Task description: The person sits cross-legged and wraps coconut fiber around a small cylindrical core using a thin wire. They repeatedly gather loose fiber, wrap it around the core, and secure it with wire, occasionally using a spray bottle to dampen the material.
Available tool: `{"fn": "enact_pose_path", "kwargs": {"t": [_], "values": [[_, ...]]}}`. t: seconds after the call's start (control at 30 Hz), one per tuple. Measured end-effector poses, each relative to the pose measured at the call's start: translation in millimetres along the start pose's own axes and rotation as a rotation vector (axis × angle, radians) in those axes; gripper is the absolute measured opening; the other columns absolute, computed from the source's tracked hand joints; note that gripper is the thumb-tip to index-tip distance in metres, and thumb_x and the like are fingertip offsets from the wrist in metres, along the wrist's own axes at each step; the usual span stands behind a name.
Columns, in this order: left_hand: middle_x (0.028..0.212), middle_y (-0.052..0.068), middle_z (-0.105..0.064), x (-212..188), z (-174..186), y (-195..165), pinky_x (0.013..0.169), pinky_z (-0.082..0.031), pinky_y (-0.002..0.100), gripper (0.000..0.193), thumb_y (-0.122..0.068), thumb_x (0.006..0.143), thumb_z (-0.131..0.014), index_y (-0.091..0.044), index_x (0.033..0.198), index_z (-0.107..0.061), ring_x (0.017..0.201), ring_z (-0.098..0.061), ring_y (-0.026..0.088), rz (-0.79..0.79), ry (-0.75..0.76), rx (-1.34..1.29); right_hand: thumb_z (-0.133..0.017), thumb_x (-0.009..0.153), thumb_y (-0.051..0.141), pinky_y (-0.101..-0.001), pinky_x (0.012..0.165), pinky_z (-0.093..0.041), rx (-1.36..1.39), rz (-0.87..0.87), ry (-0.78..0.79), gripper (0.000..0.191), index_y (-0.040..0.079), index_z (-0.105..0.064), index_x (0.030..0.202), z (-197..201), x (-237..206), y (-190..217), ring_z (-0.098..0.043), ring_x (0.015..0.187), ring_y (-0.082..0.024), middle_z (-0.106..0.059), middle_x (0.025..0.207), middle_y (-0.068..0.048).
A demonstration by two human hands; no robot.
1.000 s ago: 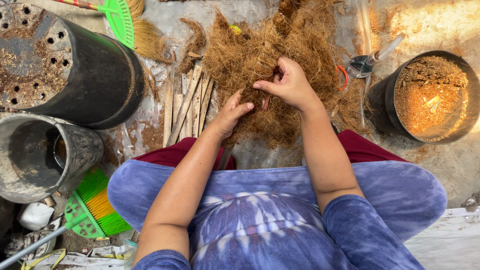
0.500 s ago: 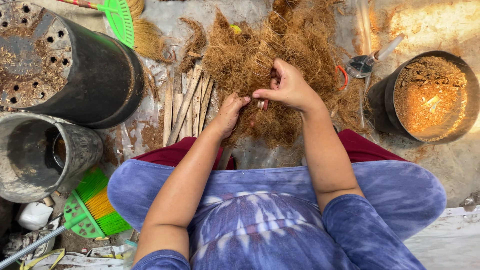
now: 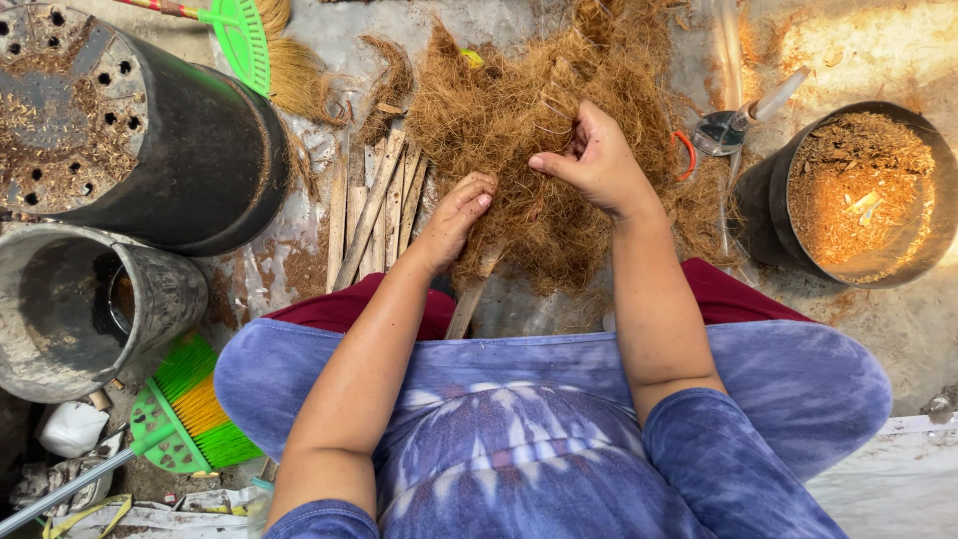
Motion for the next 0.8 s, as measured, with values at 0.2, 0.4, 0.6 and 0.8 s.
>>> {"fn": "enact_pose_path", "kwargs": {"t": [0.2,0.4,0.6,0.8], "values": [[0.160,0.010,-0.042,1,-4,25,0.125,-0.020,0.050,0.058,-0.054,0.097,-0.047,-0.018,0.142,-0.054,0.153,-0.031,0.031,0.245,-0.028,-0.468,-0.095,0.079,0.020,-0.0222,0.059,-0.031,0.045,-0.003,0.014,0.050,0.011,-0.050,0.100,1,-5,1,-0.035,0.071,-0.003,-0.038,0.080,0.009],[0.146,0.018,-0.062,-3,-17,51,0.115,-0.043,0.042,0.047,-0.035,0.106,-0.056,-0.008,0.144,-0.061,0.133,-0.057,0.029,0.371,0.282,-0.307,-0.091,0.082,0.019,-0.0219,0.083,-0.051,0.248,0.067,0.115,0.056,0.007,-0.056,0.124,3,-9,8,-0.058,0.098,-0.003,-0.064,0.109,0.006],[0.128,0.000,-0.063,2,-5,54,0.102,-0.045,0.031,0.036,-0.018,0.099,-0.056,-0.014,0.135,-0.056,0.118,-0.057,0.014,0.311,0.036,0.009,-0.088,0.083,0.014,-0.0211,0.081,-0.052,0.220,0.060,0.099,0.051,0.006,-0.055,0.121,14,-10,5,-0.060,0.097,-0.004,-0.064,0.108,0.002],[0.097,0.003,-0.053,5,6,35,0.086,-0.043,0.032,0.012,-0.016,0.113,-0.060,-0.008,0.104,-0.058,0.094,-0.047,0.016,0.162,-0.372,-0.174,-0.091,0.084,0.015,-0.0200,0.072,-0.053,0.165,0.036,0.066,0.046,0.006,-0.054,0.111,17,-8,-7,-0.056,0.088,-0.002,-0.059,0.098,0.004]]}}
Point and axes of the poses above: each hand's wrist, its own x-axis towards the middle knuckle, its own z-axis out of the back of the hand, y = z × x, the point moved 4 cm from there along x, towards the middle knuckle
